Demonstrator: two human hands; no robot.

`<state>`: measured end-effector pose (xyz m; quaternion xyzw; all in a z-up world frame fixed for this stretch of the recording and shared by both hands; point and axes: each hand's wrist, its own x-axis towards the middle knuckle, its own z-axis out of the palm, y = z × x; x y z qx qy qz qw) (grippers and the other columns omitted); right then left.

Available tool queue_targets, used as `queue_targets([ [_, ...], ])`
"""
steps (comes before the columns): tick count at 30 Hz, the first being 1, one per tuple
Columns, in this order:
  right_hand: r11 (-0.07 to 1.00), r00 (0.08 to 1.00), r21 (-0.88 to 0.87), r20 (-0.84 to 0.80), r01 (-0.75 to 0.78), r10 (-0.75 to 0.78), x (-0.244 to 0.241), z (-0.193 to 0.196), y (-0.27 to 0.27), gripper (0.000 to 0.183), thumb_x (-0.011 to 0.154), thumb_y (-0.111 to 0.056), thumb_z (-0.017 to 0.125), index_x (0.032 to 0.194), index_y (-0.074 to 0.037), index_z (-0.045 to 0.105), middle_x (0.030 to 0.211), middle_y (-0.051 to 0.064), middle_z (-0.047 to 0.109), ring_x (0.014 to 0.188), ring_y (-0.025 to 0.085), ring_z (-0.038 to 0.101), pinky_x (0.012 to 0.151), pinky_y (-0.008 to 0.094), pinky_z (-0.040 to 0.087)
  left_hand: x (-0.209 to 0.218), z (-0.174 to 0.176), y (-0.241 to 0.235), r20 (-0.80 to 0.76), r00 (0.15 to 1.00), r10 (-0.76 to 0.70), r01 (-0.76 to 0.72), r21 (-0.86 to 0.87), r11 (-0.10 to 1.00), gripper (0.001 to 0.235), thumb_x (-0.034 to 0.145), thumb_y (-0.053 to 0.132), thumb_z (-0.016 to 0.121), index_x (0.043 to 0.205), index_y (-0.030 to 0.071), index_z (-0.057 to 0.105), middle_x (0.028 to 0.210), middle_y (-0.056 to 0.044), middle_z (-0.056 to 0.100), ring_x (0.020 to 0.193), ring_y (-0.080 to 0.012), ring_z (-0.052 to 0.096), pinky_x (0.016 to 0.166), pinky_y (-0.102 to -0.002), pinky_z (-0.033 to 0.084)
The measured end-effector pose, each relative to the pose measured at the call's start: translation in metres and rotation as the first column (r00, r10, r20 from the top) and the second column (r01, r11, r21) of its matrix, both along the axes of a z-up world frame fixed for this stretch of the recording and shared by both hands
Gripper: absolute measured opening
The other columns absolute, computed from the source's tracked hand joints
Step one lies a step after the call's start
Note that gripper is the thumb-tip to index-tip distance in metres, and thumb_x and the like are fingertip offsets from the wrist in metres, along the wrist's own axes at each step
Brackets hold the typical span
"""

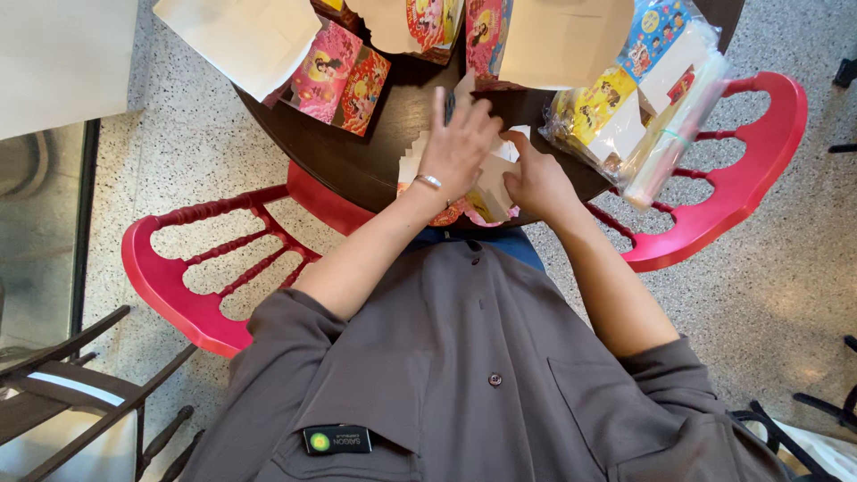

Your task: The person assembles small, flat, pre-printed paper boxes by folding the sides and tucking the flaps to form a three-dimensional container. The person handles multiple boxes one at a time, folding each into shape and placing the finished boxes on the table.

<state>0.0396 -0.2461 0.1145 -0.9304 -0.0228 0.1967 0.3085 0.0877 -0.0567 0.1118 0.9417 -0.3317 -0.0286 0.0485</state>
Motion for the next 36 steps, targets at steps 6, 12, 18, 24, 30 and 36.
queue_targets([
  [6,0.982,0.996,0.178,-0.067,0.069,-0.058,-0.014,0.017,0.022,0.089,0.080,-0.016,0.071,0.158,-0.016,0.027,0.096,0.029,0.072,0.084,0.045,0.072,0.076,0.049,0.057,-0.036,-0.006,0.029,-0.318,0.850,0.421,-0.522,-0.388,0.760,0.119,0.068,0.053,0.088,0.156,0.009,0.021,0.159,-0.019,0.029,0.147,-0.0422,0.031,0.114,-0.076,0.017],
  [12,0.973,1.000,0.231,-0.001,-0.020,0.021,-0.033,0.020,0.041,0.096,0.083,-0.015,0.071,0.162,-0.016,0.017,0.095,0.027,0.076,0.094,0.044,0.071,0.095,0.059,0.038,-0.049,-0.033,0.038,-0.578,0.646,0.498,-0.713,-0.222,0.666,0.117,0.074,0.039,0.085,0.163,0.019,0.013,0.161,-0.016,0.029,0.144,-0.0401,0.038,0.115,-0.070,0.028],
  [18,0.955,0.928,0.067,-0.264,0.288,-0.261,-0.045,0.014,0.019,0.098,0.078,-0.020,0.068,0.161,-0.014,0.016,0.095,0.027,0.073,0.096,0.042,0.073,0.086,0.046,0.057,-0.049,-0.049,0.059,-0.601,0.728,0.331,-0.614,-0.356,0.704,0.094,0.072,0.005,0.067,0.158,0.026,0.036,0.162,-0.010,0.038,0.137,-0.0367,0.052,0.110,-0.048,0.046],
  [24,0.980,0.993,-0.173,-0.050,0.101,-0.111,-0.015,0.013,0.005,0.092,0.076,-0.032,0.080,0.155,-0.021,0.033,0.121,0.018,0.066,0.101,0.041,0.069,0.081,0.049,0.056,-0.044,-0.046,0.078,-0.498,0.863,-0.084,-0.298,-0.637,0.711,0.065,0.087,-0.001,0.070,0.148,0.018,0.056,0.146,-0.014,0.056,0.129,-0.0345,0.059,0.103,-0.039,0.051],
  [30,0.979,0.952,-0.012,0.232,-0.202,0.199,0.000,0.009,0.015,0.070,0.081,-0.010,0.070,0.146,-0.025,0.049,0.145,0.014,0.052,0.098,0.039,0.069,0.075,0.046,0.057,-0.044,-0.050,0.081,-0.533,0.843,-0.078,-0.365,-0.671,0.646,0.032,0.081,0.004,0.076,0.109,0.011,0.063,0.128,-0.011,0.062,0.121,-0.0319,0.062,0.097,-0.039,0.052],
  [36,0.968,0.966,0.089,0.128,-0.236,0.224,-0.008,0.006,0.008,0.043,0.089,-0.006,0.062,0.126,-0.027,0.070,0.140,0.010,0.060,0.089,0.034,0.071,0.079,0.044,0.058,-0.050,-0.065,0.106,-0.576,0.811,-0.105,-0.393,-0.668,0.632,0.035,0.075,-0.005,0.062,0.105,0.012,0.071,0.136,-0.009,0.063,0.128,-0.0316,0.063,0.104,-0.038,0.053],
])
